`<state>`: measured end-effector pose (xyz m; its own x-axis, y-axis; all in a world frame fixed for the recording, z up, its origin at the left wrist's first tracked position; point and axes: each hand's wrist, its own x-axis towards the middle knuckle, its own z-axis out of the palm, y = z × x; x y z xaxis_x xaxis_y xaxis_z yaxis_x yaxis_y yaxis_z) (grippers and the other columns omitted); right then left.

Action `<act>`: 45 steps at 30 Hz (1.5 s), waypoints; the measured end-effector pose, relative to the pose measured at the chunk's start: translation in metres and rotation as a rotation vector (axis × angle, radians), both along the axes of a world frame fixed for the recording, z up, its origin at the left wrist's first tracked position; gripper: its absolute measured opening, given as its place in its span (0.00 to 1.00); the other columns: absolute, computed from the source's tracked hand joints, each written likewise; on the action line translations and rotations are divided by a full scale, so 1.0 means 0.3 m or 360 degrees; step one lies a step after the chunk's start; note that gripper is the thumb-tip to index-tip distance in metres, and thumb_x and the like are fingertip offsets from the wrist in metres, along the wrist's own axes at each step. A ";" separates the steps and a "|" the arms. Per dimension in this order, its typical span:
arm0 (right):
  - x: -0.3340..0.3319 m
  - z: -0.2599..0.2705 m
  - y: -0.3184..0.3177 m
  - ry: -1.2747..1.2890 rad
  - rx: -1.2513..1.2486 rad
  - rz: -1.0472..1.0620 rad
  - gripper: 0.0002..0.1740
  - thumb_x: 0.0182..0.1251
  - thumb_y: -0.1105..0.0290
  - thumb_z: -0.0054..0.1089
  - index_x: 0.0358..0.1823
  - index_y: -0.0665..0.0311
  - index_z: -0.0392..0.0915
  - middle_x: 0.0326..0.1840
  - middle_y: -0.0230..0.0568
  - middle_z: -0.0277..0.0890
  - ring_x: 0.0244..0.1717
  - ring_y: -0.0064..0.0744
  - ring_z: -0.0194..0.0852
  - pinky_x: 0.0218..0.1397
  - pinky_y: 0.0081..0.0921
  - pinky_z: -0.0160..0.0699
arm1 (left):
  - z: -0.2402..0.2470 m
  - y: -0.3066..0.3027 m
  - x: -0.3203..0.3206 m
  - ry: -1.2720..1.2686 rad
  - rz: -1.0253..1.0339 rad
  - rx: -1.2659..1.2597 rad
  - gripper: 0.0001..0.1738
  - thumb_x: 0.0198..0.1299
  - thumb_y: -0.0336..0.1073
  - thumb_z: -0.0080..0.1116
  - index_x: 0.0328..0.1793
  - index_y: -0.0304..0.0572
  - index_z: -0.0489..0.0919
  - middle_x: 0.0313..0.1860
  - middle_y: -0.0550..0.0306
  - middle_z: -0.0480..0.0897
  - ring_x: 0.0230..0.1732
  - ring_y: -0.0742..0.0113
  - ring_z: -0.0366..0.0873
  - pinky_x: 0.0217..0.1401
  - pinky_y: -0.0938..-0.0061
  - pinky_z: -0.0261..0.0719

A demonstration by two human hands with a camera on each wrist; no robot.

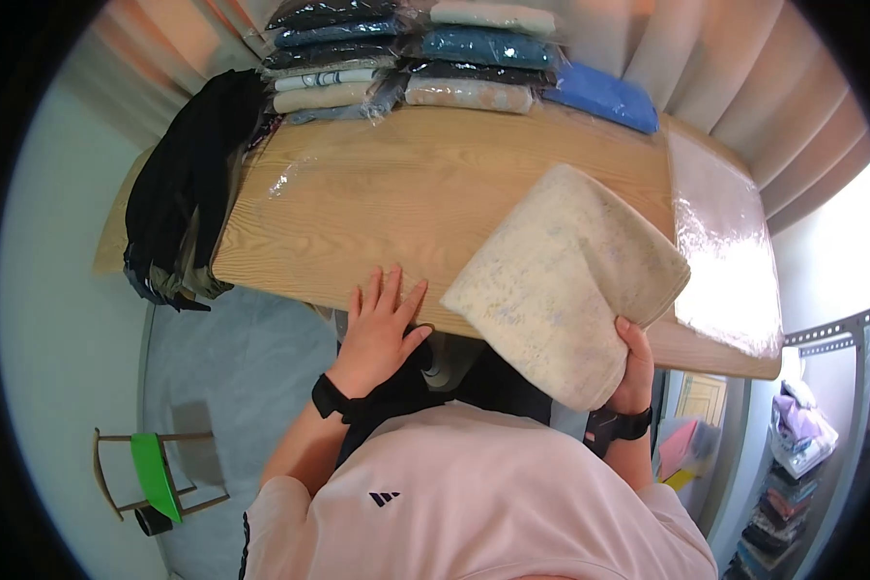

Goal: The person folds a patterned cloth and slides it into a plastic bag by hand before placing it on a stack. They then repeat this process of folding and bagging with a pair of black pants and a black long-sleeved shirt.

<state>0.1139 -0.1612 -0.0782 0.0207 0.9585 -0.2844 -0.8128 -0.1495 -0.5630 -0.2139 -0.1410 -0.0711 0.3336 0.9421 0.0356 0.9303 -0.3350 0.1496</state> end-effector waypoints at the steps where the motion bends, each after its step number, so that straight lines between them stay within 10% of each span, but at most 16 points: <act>1: 0.005 0.004 0.014 0.0019 -0.0008 0.0061 0.29 0.63 0.74 0.54 0.65 0.70 0.59 0.59 0.50 0.70 0.55 0.42 0.75 0.56 0.37 0.80 | -0.005 0.011 0.016 -0.0008 0.0026 0.0012 0.35 0.63 0.48 0.54 0.75 0.53 0.59 0.77 0.42 0.51 0.77 0.38 0.45 0.73 0.39 0.45; 37: 0.116 0.040 -0.082 -0.0043 0.0148 0.0037 0.27 0.70 0.60 0.48 0.65 0.69 0.64 0.65 0.52 0.69 0.63 0.49 0.70 0.67 0.46 0.70 | -0.037 -0.069 0.000 -0.0285 0.0065 0.0406 0.28 0.56 0.47 0.61 0.65 0.54 0.73 0.66 0.42 0.65 0.67 0.45 0.60 0.68 0.45 0.57; 45: 0.062 0.028 -0.062 0.0037 0.0059 0.0040 0.27 0.70 0.60 0.47 0.65 0.69 0.64 0.65 0.51 0.69 0.63 0.49 0.71 0.66 0.45 0.71 | -0.033 -0.073 -0.015 -0.0243 0.0089 0.0355 0.36 0.56 0.47 0.62 0.68 0.38 0.66 0.67 0.49 0.66 0.68 0.52 0.61 0.68 0.46 0.58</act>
